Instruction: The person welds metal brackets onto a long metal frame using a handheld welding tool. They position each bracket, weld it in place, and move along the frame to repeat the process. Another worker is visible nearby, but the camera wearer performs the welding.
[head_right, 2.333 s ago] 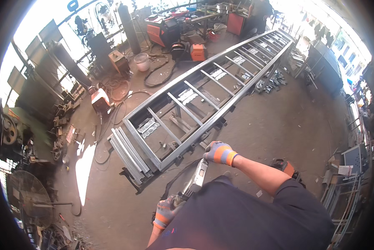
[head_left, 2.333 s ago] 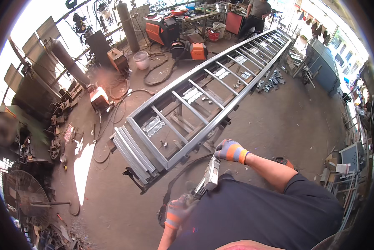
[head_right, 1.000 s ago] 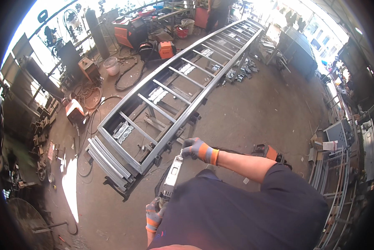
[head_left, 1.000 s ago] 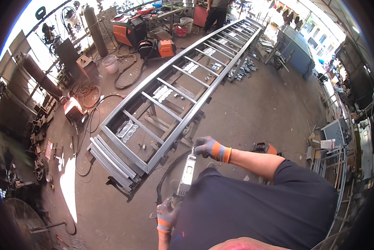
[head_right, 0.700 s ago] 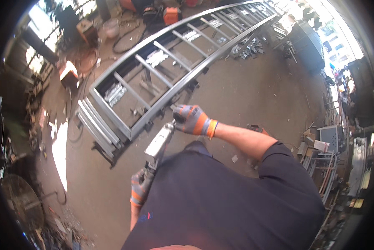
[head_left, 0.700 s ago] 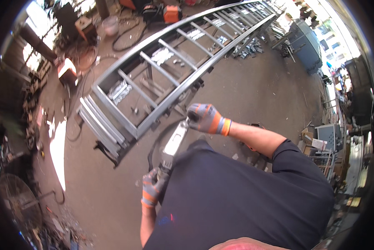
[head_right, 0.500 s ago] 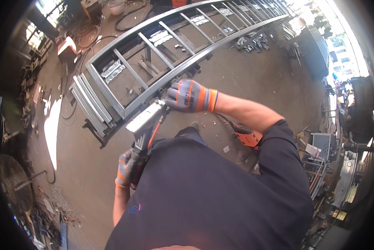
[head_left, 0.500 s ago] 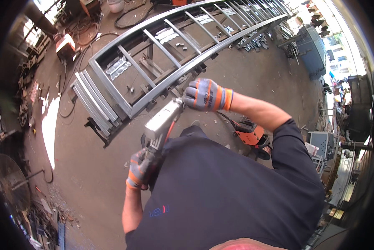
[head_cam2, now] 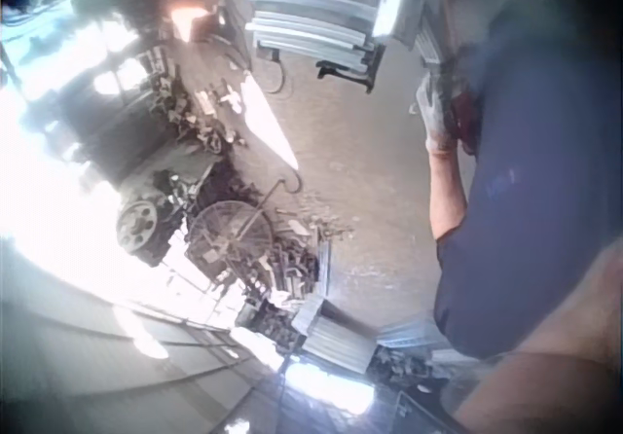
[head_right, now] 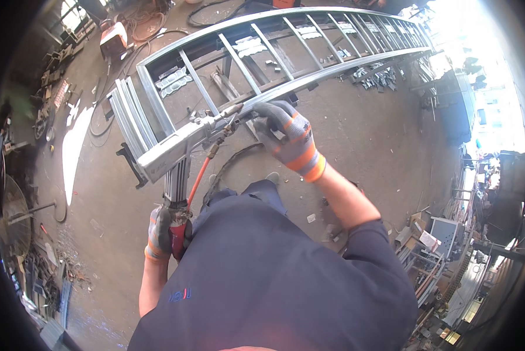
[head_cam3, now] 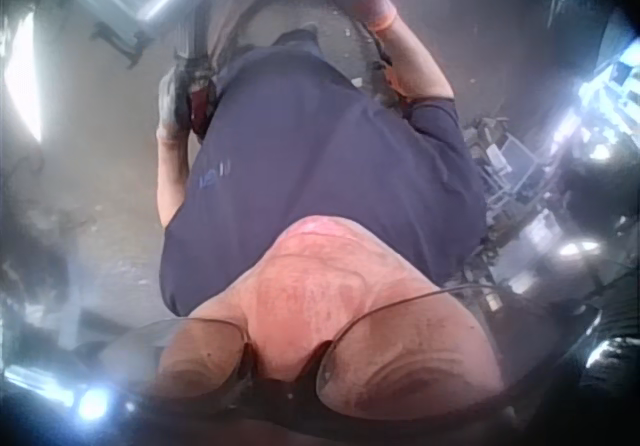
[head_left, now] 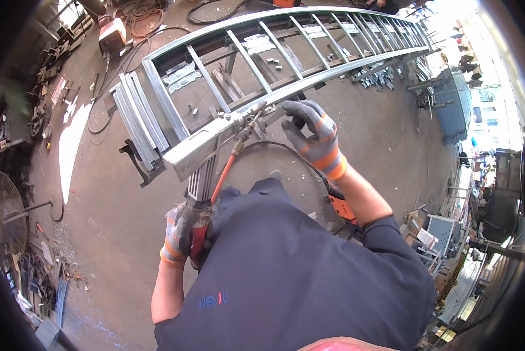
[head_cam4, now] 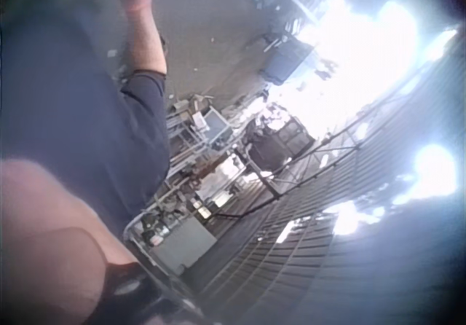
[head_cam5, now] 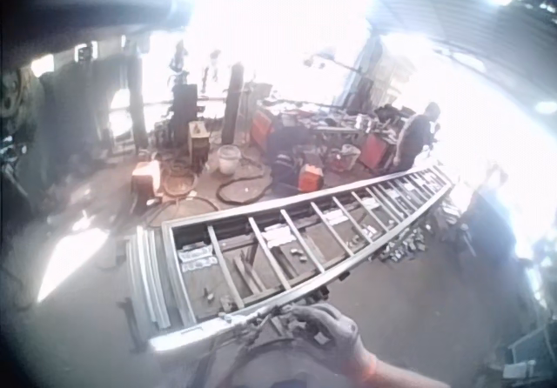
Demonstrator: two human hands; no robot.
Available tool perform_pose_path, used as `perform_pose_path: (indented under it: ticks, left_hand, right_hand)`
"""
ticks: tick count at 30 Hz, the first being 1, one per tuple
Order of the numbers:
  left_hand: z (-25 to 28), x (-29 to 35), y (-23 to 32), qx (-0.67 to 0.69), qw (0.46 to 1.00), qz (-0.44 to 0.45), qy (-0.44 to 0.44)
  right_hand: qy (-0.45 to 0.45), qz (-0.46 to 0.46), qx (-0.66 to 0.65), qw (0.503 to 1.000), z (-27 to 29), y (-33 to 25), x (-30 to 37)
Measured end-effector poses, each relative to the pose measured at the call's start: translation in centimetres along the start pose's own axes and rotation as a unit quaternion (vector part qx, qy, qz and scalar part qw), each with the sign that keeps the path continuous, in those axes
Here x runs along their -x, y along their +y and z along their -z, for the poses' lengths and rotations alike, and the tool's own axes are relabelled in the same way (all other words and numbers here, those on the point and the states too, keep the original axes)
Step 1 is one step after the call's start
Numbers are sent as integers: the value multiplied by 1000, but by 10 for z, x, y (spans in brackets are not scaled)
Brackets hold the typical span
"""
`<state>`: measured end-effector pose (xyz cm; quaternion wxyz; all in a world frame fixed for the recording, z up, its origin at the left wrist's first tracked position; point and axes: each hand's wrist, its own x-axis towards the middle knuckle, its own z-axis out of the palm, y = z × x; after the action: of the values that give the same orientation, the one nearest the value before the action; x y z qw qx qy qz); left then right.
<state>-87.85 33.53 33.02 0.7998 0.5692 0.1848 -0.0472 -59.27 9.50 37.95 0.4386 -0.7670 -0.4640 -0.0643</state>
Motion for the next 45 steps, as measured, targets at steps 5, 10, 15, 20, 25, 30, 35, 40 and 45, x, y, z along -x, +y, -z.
perform_pose_path:
  ticks: [5, 10, 15, 20, 25, 30, 35, 40, 45]
  left_hand:
    - [-2, 13, -7, -27, 999, -24, 19]
    - [-3, 16, -20, -75, 993, -64, 66]
    - [-3, 28, -14, -91, 993, -45, 54]
    - [-19, 39, -2, -132, 988, -18, 83]
    - [-29, 46, 6, -158, 983, -11, 90]
    - [-32, 58, 4, -224, 971, -2, 87]
    - [-29, 54, -1, -196, 974, -16, 113]
    - [-24, 45, 9, -161, 983, 9, 84]
    - [-22, 32, 19, -236, 969, -51, 53]
  right_hand:
    - [-48, -393, -323, 860, -18, -18, 24]
    - [15, -381, -387, 839, -46, -27, 20]
    - [95, -301, -244, 917, -84, -20, 16]
    - [68, -247, -66, 964, -103, -4, 22]
    - [104, -183, -69, 975, -104, -10, 29]
    - [-27, -130, -183, 974, -74, -6, 21]
    - [-135, -142, -148, 969, -46, 6, 23]
    - [-45, -128, -72, 988, -66, 5, 34]
    - [-14, -169, -33, 985, -79, 2, 32]
